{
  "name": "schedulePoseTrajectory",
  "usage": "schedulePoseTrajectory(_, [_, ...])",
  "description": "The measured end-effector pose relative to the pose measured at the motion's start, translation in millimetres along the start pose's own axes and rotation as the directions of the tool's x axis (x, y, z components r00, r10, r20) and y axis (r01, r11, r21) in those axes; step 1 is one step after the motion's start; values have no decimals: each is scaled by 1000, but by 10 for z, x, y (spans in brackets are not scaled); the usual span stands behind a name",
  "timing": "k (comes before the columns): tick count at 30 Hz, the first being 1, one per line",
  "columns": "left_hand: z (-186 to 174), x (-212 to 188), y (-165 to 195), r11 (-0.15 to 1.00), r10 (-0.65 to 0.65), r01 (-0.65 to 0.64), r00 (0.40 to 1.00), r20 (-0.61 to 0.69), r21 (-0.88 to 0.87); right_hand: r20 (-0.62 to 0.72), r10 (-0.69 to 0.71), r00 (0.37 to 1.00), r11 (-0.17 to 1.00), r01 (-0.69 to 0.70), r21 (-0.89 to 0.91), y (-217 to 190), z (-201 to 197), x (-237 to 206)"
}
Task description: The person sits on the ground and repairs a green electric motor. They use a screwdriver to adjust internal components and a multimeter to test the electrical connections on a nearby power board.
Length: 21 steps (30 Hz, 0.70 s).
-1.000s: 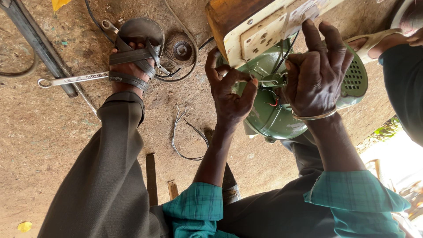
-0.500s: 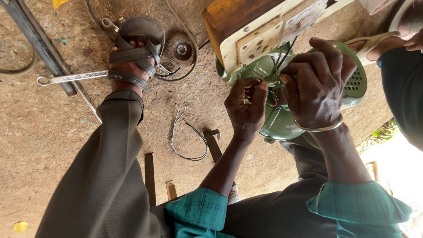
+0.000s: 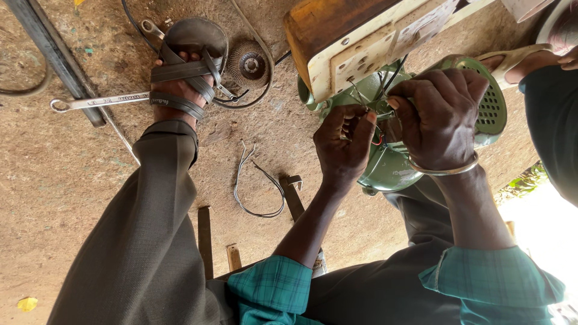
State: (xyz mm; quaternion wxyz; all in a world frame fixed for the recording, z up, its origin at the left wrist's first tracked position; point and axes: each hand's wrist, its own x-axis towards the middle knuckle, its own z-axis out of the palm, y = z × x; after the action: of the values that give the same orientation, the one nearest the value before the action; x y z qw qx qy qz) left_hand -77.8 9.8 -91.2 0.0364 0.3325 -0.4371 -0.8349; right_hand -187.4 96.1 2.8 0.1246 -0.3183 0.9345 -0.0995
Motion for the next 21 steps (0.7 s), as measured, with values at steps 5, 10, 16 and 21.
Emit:
schedulePoseTrajectory(5, [-10,-10,-75,998,-61,61,998,15,-13,-2,-27,1000,1000,27,16,3,24,37])
schedulePoseTrajectory(10, [-10,-1,-74,998,-60,59,998,33,27,26,2,1000,999,-3,44,-8,31,52])
schedulePoseTrajectory(16, [-17,5,-60,995,-95,95,995,-3,-26,39,-7,999,999,5,51,0,66,47])
schedulePoseTrajectory(21, [-23,31,-46,993,-104,102,994,-22,-60,19,14,1000,999,-15,52,31,110,34])
